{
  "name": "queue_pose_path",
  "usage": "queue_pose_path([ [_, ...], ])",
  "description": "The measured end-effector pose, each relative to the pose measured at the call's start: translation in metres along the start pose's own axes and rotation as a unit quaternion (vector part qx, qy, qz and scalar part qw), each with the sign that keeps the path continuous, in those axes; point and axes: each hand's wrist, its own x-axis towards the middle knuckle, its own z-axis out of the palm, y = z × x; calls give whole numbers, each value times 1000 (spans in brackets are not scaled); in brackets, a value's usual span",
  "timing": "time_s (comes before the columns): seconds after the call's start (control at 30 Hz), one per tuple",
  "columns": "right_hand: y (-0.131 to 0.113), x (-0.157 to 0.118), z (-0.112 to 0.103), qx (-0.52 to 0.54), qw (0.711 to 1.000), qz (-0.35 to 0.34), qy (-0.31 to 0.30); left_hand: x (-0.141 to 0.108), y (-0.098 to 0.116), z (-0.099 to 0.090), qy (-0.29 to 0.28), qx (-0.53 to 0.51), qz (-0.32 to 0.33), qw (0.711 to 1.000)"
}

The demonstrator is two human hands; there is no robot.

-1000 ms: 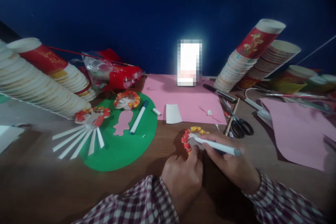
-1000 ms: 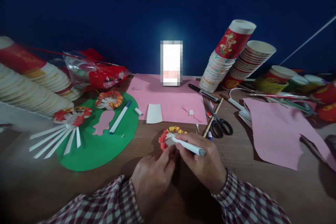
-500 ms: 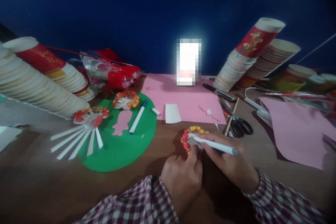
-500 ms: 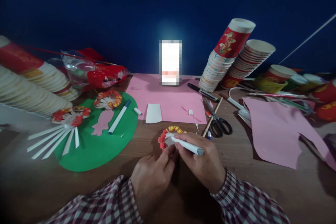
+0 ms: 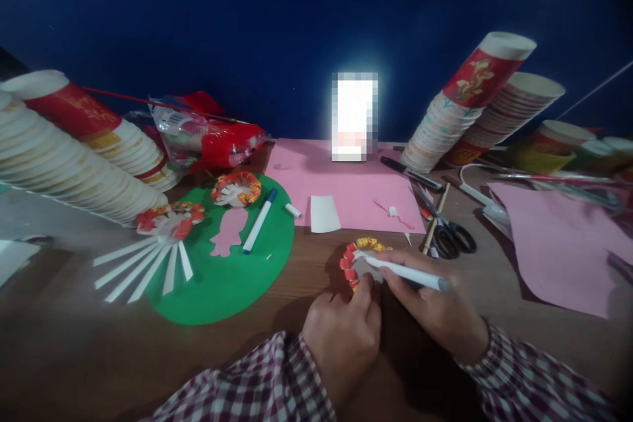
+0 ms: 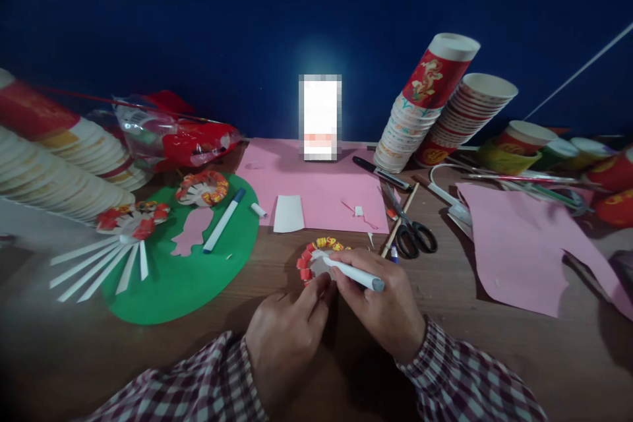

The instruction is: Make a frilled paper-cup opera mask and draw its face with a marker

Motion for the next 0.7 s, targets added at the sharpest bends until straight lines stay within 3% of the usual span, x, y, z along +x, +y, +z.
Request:
queue_pose_path([
  [0.7, -1, -1, -2, -34, 999, -7, -8, -3, 0, 5, 15, -10, 5, 1000],
])
